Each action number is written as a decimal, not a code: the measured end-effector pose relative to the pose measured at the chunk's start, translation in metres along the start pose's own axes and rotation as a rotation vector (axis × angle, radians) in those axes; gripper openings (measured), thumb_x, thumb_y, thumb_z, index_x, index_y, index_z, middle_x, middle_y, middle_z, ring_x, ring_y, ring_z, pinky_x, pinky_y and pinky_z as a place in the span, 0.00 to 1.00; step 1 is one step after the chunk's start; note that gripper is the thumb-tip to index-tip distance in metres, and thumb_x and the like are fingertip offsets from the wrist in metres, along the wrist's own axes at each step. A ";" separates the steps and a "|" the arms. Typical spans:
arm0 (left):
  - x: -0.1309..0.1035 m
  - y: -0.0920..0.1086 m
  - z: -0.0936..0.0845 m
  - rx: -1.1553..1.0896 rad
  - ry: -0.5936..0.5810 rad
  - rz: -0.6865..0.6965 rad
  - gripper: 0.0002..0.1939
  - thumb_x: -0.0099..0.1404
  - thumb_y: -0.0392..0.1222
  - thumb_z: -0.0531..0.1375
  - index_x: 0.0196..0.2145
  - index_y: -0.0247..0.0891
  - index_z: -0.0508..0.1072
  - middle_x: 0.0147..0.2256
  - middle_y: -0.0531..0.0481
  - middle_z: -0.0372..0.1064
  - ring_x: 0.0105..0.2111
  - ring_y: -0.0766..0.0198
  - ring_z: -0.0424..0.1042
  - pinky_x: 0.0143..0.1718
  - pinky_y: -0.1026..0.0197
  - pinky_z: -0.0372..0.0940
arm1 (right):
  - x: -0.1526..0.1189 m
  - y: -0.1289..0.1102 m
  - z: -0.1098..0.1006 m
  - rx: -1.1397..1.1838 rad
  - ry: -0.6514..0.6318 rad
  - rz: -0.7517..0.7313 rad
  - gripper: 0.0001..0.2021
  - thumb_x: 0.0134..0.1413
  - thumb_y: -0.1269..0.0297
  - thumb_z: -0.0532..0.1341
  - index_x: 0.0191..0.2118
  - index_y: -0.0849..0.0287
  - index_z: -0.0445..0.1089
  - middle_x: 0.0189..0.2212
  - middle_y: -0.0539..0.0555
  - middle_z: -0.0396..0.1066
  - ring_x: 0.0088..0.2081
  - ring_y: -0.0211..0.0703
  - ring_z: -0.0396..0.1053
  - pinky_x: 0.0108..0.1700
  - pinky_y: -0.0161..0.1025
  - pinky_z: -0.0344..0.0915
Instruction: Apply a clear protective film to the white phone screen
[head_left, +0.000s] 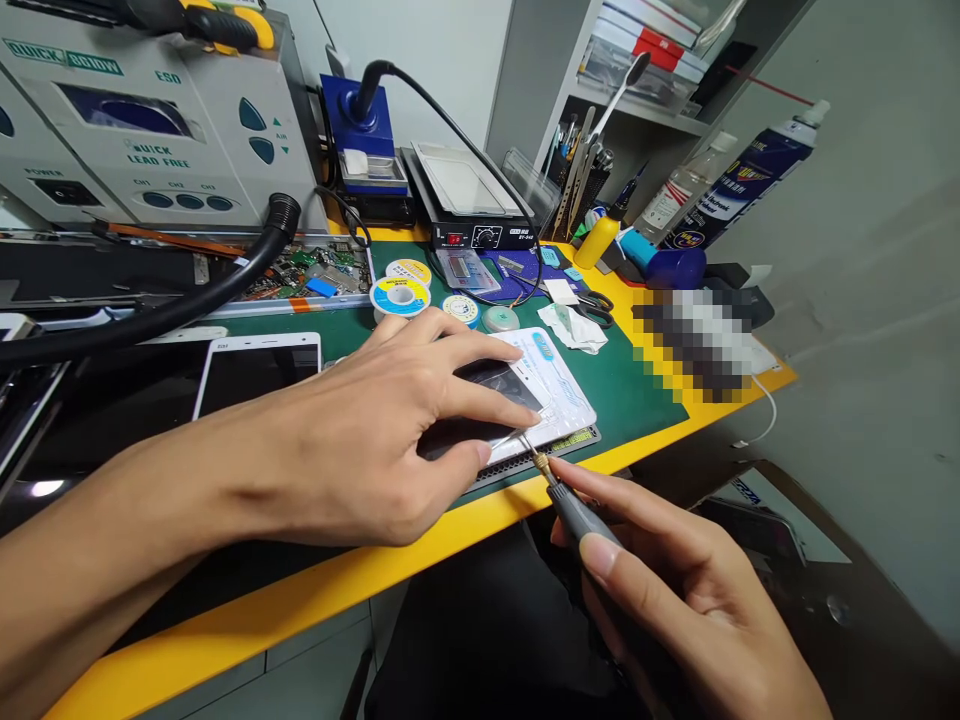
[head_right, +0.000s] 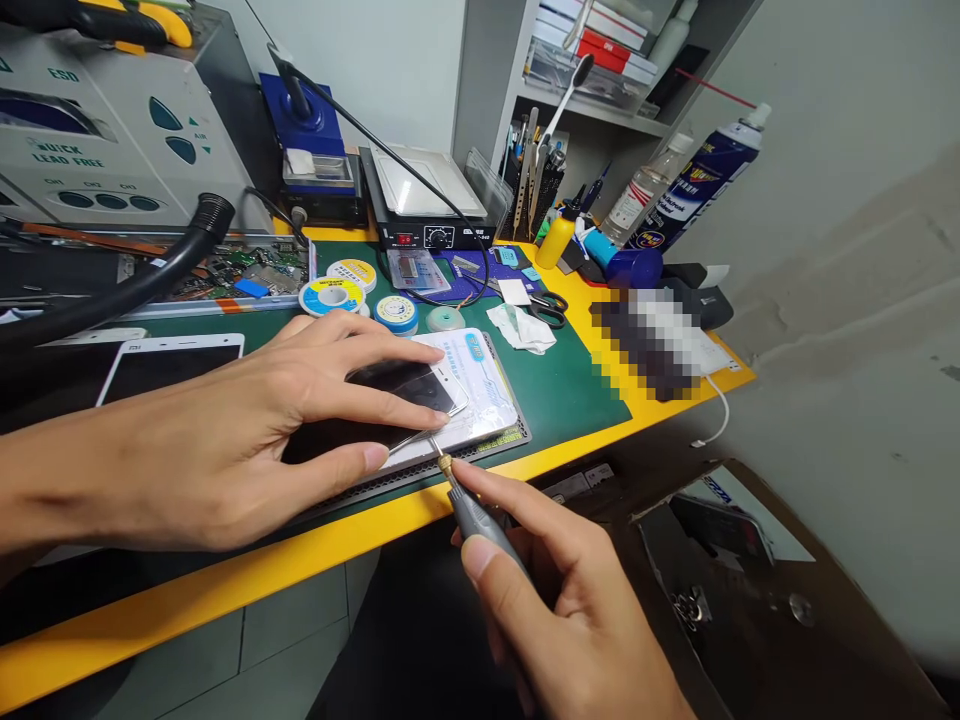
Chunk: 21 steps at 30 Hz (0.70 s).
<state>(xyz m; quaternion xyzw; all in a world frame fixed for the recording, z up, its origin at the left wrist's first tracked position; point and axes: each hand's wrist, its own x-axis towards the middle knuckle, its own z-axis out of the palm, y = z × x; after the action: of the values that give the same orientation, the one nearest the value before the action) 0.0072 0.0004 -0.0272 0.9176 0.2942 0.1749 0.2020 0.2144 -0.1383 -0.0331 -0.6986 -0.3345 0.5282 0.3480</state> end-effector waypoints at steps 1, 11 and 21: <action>0.000 0.000 0.000 0.000 0.002 -0.002 0.20 0.65 0.42 0.60 0.52 0.62 0.79 0.64 0.55 0.66 0.63 0.41 0.59 0.65 0.27 0.48 | 0.000 -0.001 0.001 -0.001 -0.010 -0.002 0.26 0.55 0.45 0.68 0.58 0.47 0.75 0.19 0.48 0.64 0.18 0.32 0.54 0.16 0.28 0.49; 0.000 0.000 0.000 0.004 0.003 -0.002 0.20 0.65 0.42 0.60 0.51 0.61 0.80 0.64 0.55 0.66 0.64 0.42 0.59 0.66 0.28 0.48 | 0.001 -0.004 0.001 -0.014 -0.058 -0.032 0.26 0.56 0.45 0.67 0.59 0.48 0.74 0.23 0.51 0.68 0.17 0.33 0.55 0.15 0.30 0.51; -0.001 0.000 0.000 0.003 -0.002 -0.007 0.20 0.65 0.42 0.60 0.51 0.62 0.80 0.64 0.55 0.65 0.63 0.40 0.59 0.65 0.26 0.48 | -0.002 -0.001 0.003 -0.033 -0.009 -0.035 0.26 0.56 0.46 0.68 0.58 0.48 0.75 0.19 0.48 0.63 0.18 0.32 0.57 0.16 0.28 0.53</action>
<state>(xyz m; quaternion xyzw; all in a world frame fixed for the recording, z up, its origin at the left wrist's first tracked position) 0.0066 0.0003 -0.0277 0.9171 0.2976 0.1725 0.2014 0.2112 -0.1392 -0.0318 -0.6959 -0.3569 0.5197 0.3440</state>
